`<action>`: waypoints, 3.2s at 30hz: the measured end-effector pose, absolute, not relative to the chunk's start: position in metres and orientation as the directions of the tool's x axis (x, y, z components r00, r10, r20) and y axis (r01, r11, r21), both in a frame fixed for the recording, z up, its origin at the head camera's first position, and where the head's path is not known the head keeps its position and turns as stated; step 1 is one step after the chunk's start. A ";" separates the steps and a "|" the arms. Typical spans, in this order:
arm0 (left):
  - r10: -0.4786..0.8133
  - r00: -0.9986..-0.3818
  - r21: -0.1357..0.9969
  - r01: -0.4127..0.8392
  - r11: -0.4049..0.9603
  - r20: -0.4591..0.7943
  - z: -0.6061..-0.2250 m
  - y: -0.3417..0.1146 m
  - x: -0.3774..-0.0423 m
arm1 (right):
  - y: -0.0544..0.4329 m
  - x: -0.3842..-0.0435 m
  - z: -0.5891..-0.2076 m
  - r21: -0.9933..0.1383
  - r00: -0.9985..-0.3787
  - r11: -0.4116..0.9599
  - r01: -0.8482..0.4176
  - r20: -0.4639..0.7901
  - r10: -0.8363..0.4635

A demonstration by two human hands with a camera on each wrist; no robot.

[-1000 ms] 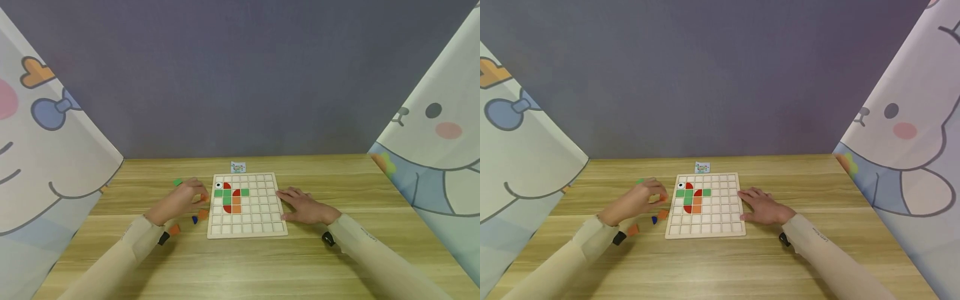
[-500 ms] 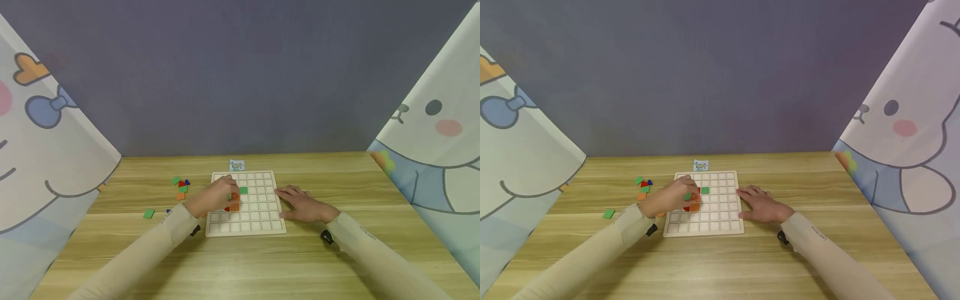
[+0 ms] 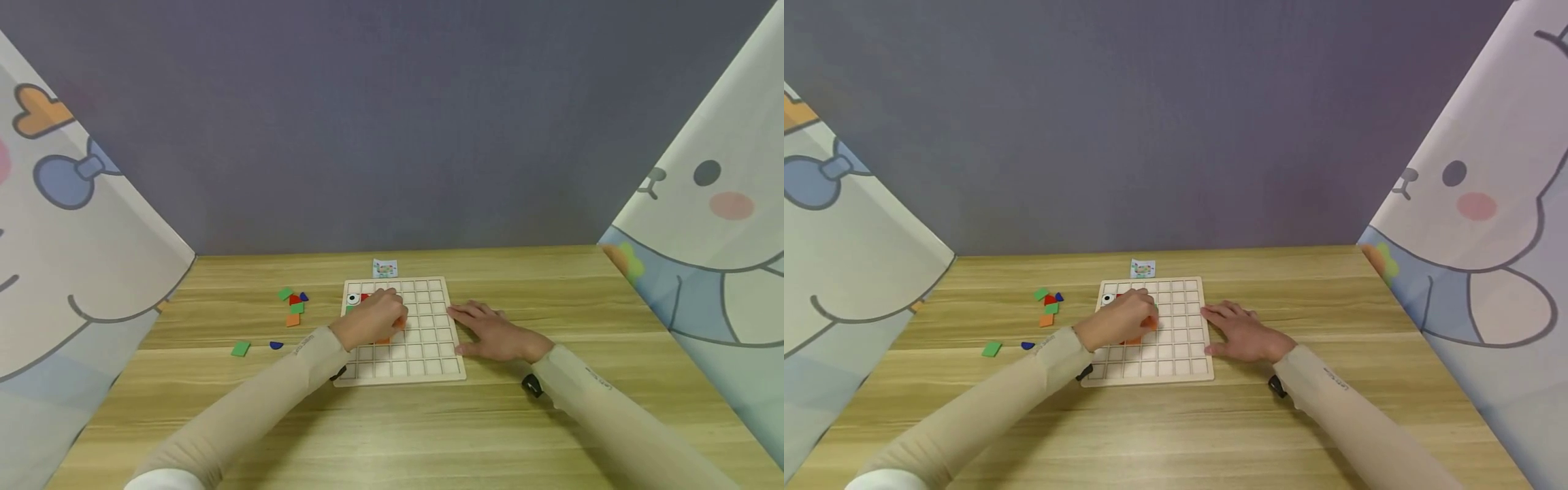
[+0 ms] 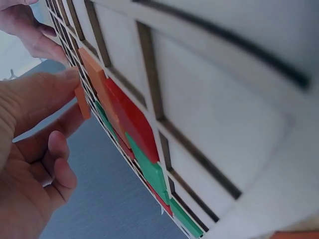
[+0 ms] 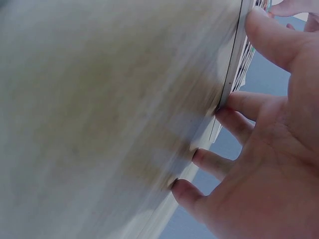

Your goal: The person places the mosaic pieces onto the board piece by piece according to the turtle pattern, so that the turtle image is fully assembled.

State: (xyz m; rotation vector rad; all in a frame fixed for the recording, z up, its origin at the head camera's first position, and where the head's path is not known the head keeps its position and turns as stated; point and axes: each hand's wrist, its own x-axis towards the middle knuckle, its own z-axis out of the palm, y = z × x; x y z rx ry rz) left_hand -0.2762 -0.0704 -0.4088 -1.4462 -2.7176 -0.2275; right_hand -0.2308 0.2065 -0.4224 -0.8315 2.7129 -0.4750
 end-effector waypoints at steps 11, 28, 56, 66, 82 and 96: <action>0.807 -0.580 0.126 0.814 0.568 0.110 -0.410 -0.069 -0.277 | 0.207 -0.232 -0.424 -0.369 -0.802 0.787 -0.495 -0.155 -0.577; 0.827 -0.557 0.070 0.830 0.553 0.070 -0.402 -0.084 -0.267 | 0.206 -0.232 -0.423 -0.379 -0.801 0.785 -0.490 -0.158 -0.577; 0.781 -0.622 0.126 0.780 0.613 0.050 -0.390 -0.109 -0.263 | 0.207 -0.231 -0.424 -0.375 -0.798 0.780 -0.500 -0.151 -0.584; 0.768 -0.606 0.142 0.795 0.589 0.208 -0.390 -0.167 -0.261 | 0.206 -0.231 -0.423 -0.383 -0.796 0.784 -0.490 -0.172 -0.581; 0.660 -0.717 0.221 0.697 0.682 0.224 -0.413 -0.274 -0.265 | 0.205 -0.229 -0.419 -0.392 -0.795 0.781 -0.487 -0.172 -0.582; 0.501 -0.860 0.195 0.510 0.838 0.097 -0.421 -0.306 -0.302 | 0.204 -0.229 -0.420 -0.396 -0.796 0.783 -0.480 -0.180 -0.578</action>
